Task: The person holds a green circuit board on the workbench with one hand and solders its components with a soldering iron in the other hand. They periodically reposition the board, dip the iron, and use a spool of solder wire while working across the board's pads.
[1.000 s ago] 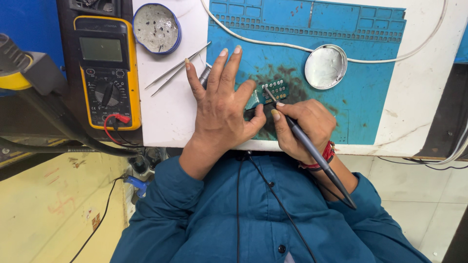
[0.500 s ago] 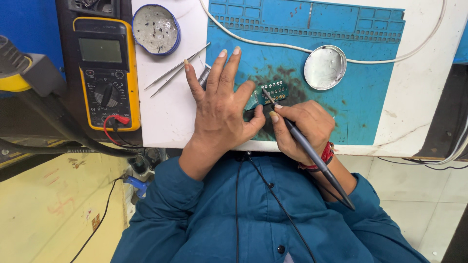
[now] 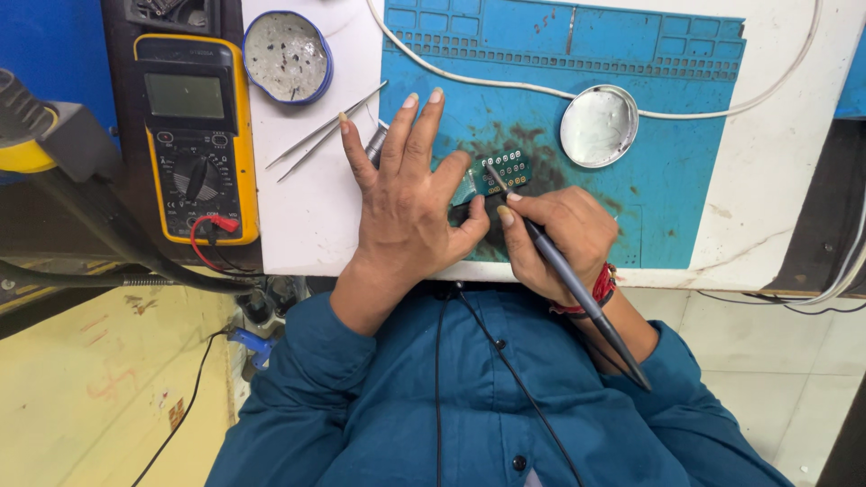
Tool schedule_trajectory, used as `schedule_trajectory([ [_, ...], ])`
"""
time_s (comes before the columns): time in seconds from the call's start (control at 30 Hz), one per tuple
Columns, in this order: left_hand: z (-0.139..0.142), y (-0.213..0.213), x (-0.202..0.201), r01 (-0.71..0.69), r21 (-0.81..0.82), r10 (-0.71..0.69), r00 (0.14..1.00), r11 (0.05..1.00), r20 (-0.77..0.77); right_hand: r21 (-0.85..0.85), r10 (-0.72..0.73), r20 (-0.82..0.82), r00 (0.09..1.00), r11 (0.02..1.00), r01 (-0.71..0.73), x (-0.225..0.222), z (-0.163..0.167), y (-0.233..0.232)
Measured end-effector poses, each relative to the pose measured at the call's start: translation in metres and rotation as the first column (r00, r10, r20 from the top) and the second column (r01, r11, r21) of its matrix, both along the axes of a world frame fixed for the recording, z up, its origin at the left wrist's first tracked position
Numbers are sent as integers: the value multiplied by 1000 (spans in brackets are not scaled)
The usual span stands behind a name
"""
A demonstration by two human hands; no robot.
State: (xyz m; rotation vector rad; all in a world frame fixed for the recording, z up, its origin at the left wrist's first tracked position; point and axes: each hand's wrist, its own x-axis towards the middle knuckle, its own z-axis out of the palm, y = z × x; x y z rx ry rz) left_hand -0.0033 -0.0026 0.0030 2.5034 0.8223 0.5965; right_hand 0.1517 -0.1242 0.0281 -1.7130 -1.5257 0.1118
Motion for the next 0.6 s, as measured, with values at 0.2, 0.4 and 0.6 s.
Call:
schedule_trajectory([
  [0.2, 1, 2, 1, -5, -3, 5, 1000, 1000, -5, 4, -9, 2, 1000, 1000, 9, -1, 1, 2],
  [0.4, 0, 1, 0, -3, 5, 3, 1000, 1000, -4, 3, 5, 3, 1000, 1000, -5, -1, 1, 2],
  [0.6, -3, 2, 0, 0, 20, 0, 1000, 1000, -2, -1, -70, -18, 997, 998, 70, -1, 0, -1],
])
